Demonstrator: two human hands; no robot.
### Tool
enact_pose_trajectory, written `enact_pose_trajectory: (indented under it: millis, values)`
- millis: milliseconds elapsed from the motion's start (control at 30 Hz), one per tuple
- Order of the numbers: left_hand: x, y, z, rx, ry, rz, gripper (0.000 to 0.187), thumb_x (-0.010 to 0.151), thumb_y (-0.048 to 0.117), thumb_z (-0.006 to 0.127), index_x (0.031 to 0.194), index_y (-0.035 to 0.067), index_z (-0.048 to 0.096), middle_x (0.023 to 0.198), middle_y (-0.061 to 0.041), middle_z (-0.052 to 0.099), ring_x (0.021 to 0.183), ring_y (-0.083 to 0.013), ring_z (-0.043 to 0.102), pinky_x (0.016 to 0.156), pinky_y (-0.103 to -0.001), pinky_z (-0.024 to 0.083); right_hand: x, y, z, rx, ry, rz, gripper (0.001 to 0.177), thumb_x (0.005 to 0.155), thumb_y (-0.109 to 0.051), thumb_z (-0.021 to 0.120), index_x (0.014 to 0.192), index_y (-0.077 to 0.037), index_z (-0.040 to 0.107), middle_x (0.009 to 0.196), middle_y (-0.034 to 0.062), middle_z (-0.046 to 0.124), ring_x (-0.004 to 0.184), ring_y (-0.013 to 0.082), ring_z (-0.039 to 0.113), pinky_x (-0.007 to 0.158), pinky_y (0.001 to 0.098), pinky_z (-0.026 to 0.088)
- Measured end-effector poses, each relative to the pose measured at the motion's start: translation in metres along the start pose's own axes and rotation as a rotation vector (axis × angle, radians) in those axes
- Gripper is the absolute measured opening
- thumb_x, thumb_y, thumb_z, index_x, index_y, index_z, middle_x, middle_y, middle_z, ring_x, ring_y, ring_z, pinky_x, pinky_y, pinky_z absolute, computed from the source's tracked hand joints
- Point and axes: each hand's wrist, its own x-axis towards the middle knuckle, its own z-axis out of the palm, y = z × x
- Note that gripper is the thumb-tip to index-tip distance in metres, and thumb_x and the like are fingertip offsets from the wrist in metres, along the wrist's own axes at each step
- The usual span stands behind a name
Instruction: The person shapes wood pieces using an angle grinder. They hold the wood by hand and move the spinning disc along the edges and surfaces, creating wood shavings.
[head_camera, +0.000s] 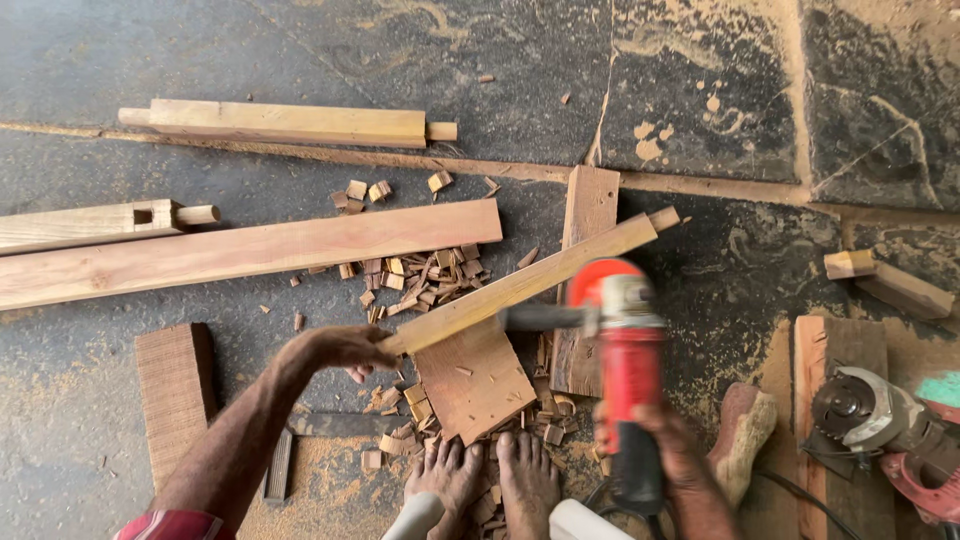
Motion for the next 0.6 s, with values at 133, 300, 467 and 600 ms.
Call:
enact_pose_trajectory:
  millis: [133, 300, 467, 600]
  values:
    - [0.002, -0.011, 0.016, -0.095, -0.022, -0.02, 0.092, 0.088, 0.039, 0.073, 0.159, 0.005, 0.026, 0.112, -0.022, 0.072, 0.081, -0.0249, 0.064, 0.079, -0.039, 0.067, 0.01, 0.024, 0.039, -0.045, -0.166, 0.156, 0.078, 0.072, -0.045, 0.083, 0.121, 0.008, 0.056, 0.095, 0.0182, 0.071, 0.074, 0.0206, 0.073, 0.068, 0.0381, 0.067]
    - [0.002, -0.014, 0.019, -0.024, 0.05, 0.006, 0.099, 0.086, 0.047, 0.075, 0.158, 0.003, 0.024, 0.144, -0.019, 0.057, 0.114, -0.0273, 0.069, 0.097, -0.045, 0.063, 0.022, 0.032, 0.063, -0.127, -0.276, 0.218, 0.072, 0.075, -0.04, 0.083, 0.121, 0.008, 0.056, 0.09, 0.0177, 0.069, 0.073, 0.0207, 0.073, 0.07, 0.0379, 0.067]
    - [-0.017, -0.006, 0.032, -0.037, 0.145, 0.086, 0.087, 0.09, 0.049, 0.068, 0.155, 0.007, 0.03, 0.143, -0.017, 0.057, 0.115, -0.0269, 0.069, 0.1, -0.044, 0.058, 0.039, 0.008, 0.017, -0.027, -0.086, 0.054, 0.072, 0.073, -0.04, 0.082, 0.117, 0.012, 0.059, 0.088, 0.0183, 0.07, 0.069, 0.0242, 0.071, 0.066, 0.0398, 0.065]
    - [-0.042, 0.006, 0.06, 0.064, 0.355, 0.048, 0.061, 0.096, 0.044, 0.063, 0.145, 0.01, 0.049, 0.112, -0.017, 0.07, 0.097, -0.0264, 0.068, 0.083, -0.041, 0.061, 0.061, -0.041, -0.028, -0.057, 0.035, -0.092, 0.073, 0.076, -0.047, 0.077, 0.118, 0.01, 0.059, 0.094, 0.0194, 0.071, 0.073, 0.0237, 0.072, 0.069, 0.0387, 0.065]
